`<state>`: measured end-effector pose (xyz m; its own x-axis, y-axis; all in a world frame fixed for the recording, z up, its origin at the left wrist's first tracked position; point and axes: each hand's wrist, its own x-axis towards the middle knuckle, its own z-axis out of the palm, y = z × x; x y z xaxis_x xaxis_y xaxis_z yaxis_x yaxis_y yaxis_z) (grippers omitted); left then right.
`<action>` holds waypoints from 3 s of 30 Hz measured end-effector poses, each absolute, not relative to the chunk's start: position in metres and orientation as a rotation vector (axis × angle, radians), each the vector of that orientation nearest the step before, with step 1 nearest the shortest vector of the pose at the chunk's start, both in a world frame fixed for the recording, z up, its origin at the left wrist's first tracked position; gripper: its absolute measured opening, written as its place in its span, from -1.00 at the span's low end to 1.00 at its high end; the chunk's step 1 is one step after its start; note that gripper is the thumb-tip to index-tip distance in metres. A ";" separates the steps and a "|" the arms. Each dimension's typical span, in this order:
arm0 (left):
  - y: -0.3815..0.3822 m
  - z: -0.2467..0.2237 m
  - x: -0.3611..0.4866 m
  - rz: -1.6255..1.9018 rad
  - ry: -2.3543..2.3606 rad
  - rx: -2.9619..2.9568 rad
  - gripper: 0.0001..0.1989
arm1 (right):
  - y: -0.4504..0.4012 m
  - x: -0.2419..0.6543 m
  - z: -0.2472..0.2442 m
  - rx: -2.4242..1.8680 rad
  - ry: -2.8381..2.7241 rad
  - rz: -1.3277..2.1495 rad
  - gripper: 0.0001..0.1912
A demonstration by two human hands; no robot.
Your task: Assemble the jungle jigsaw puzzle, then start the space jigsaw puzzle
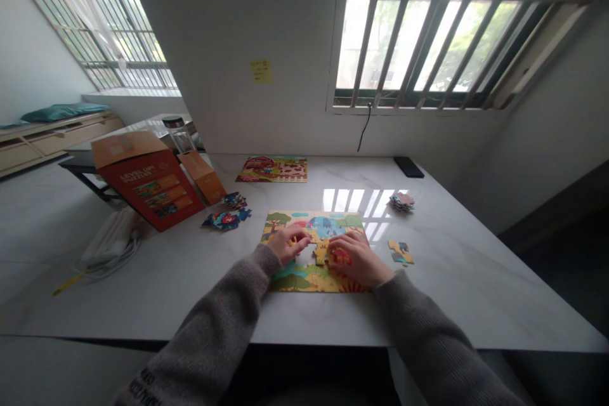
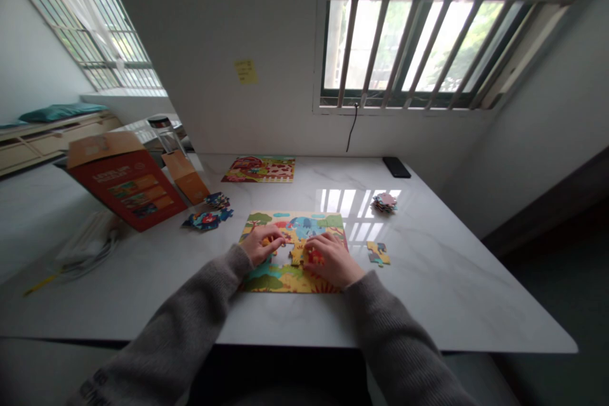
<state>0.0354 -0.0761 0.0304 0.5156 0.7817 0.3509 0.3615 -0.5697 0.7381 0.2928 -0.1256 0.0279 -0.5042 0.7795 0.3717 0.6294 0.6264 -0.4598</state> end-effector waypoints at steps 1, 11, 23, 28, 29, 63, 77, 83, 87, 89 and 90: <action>-0.076 0.031 0.036 0.920 0.905 2.187 -0.75 | -0.126 0.292 0.028 -1.103 -2.303 0.357 -0.70; -0.079 0.026 0.037 0.854 0.753 2.291 -0.71 | -0.125 0.292 0.022 -1.155 -2.353 0.313 -0.71; -0.084 0.029 0.038 0.736 0.684 2.392 -0.75 | -0.129 0.289 0.027 -1.189 -2.404 0.281 -0.79; -0.085 0.028 0.039 0.668 0.711 2.429 -0.74 | -0.131 0.288 0.031 -1.153 -2.412 0.306 -0.81; -0.084 0.027 0.039 0.659 0.712 2.436 -0.74 | -0.131 0.288 0.031 -1.149 -2.415 0.305 -0.81; -0.092 0.027 0.043 0.634 0.713 2.562 -0.71 | -0.138 0.359 0.023 -1.363 -1.981 0.183 -0.66; -0.085 0.023 0.042 0.737 0.830 2.538 -0.54 | -0.161 0.437 -0.004 -2.100 -1.848 -0.025 -0.45; -0.086 0.021 0.042 0.758 0.862 2.518 -0.48 | -0.155 0.434 -0.002 -1.867 -1.602 0.259 -0.38; -0.084 0.020 0.042 0.775 0.867 2.505 -0.50 | -0.155 0.418 0.009 -1.466 -1.454 0.669 -0.51; -0.084 0.020 0.042 0.803 0.861 2.483 -0.54 | -0.153 0.404 0.017 -1.375 -1.394 0.732 -0.53; -0.084 0.020 0.042 0.827 0.862 2.463 -0.55 | -0.151 0.394 0.022 -1.345 -1.382 0.766 -0.54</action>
<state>0.0421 -0.0836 0.0204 0.6343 0.6627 0.3982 0.4251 -0.7292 0.5363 0.3945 -0.1507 0.0217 0.1406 0.9634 0.2283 0.3172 0.1746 -0.9321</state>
